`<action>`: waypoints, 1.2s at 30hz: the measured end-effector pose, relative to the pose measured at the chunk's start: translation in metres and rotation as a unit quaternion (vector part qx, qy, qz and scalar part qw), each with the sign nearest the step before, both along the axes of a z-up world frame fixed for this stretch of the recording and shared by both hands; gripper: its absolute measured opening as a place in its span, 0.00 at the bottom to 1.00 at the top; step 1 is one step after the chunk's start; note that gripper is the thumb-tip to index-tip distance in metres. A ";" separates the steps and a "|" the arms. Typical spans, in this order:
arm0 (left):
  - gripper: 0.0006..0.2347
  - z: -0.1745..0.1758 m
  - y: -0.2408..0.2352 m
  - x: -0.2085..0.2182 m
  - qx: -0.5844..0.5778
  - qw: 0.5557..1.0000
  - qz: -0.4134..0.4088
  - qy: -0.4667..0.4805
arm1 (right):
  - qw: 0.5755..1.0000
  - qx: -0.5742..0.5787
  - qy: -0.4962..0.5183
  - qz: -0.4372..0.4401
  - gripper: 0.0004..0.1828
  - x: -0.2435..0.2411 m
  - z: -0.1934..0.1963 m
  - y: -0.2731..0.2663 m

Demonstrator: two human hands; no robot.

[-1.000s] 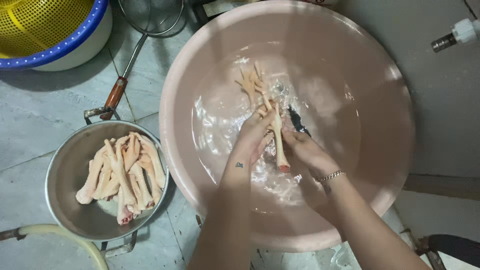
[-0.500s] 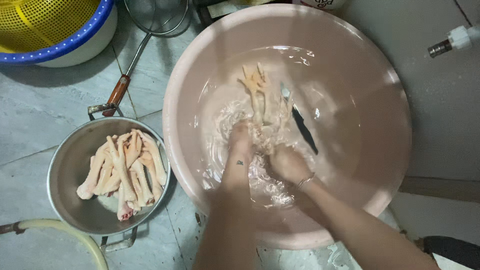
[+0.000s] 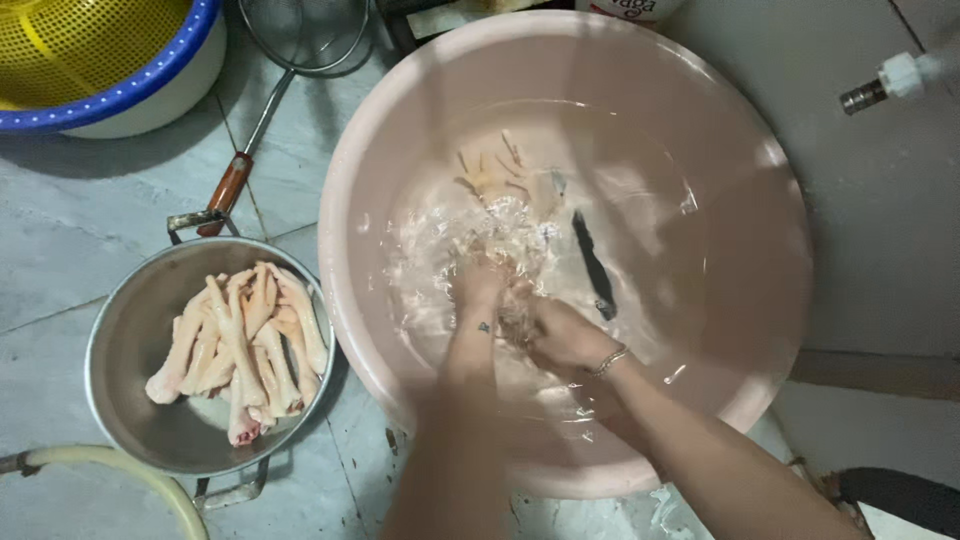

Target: The person washes chicken feet in a basin of water, transfers them to a pot, and uses a knife to trim the feet before rinsing them under a faucet.

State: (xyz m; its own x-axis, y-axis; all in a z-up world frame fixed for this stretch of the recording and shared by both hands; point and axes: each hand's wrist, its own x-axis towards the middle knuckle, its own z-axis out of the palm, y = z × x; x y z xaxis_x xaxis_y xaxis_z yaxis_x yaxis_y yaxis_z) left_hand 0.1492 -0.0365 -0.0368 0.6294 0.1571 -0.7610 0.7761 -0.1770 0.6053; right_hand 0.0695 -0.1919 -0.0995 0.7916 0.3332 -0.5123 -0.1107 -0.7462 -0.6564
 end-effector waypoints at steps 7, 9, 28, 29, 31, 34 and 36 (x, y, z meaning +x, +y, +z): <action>0.41 -0.019 -0.002 -0.002 -0.048 0.996 -0.043 -0.067 | 0.991 -0.099 -0.016 -0.093 0.32 0.012 0.077 0.024; 0.49 0.012 0.003 -0.001 -0.058 0.993 -0.096 -0.042 | 0.985 -0.115 0.007 -0.131 0.40 0.015 0.089 0.030; 0.31 -0.009 -0.008 0.002 0.006 0.998 -0.049 -0.031 | 0.984 -0.068 -0.093 -0.139 0.18 0.003 0.051 0.000; 0.26 -0.022 -0.011 0.004 0.026 0.993 -0.102 -0.060 | 0.976 -0.112 -0.104 -0.157 0.18 0.005 0.035 -0.007; 0.25 0.060 0.001 -0.016 0.034 0.976 -0.193 -0.096 | 0.962 -0.139 -0.096 -0.217 0.22 0.014 0.021 -0.036; 0.33 0.089 -0.001 -0.028 0.022 0.971 -0.230 -0.053 | 0.914 -0.182 -0.045 -0.360 0.36 0.028 0.052 -0.041; 0.44 0.063 -0.019 -0.024 0.000 0.985 -0.169 0.021 | 0.880 -0.194 -0.004 -0.434 0.47 0.029 0.062 -0.049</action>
State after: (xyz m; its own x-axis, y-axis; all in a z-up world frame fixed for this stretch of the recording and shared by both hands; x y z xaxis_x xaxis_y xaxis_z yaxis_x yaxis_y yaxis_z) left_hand 0.1254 -0.0552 0.0258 0.6133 -0.0562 -0.7879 0.6974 -0.4298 0.5735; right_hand 0.0985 -0.2404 -0.0379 0.6647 -0.5980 -0.4478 -0.7467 -0.5506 -0.3732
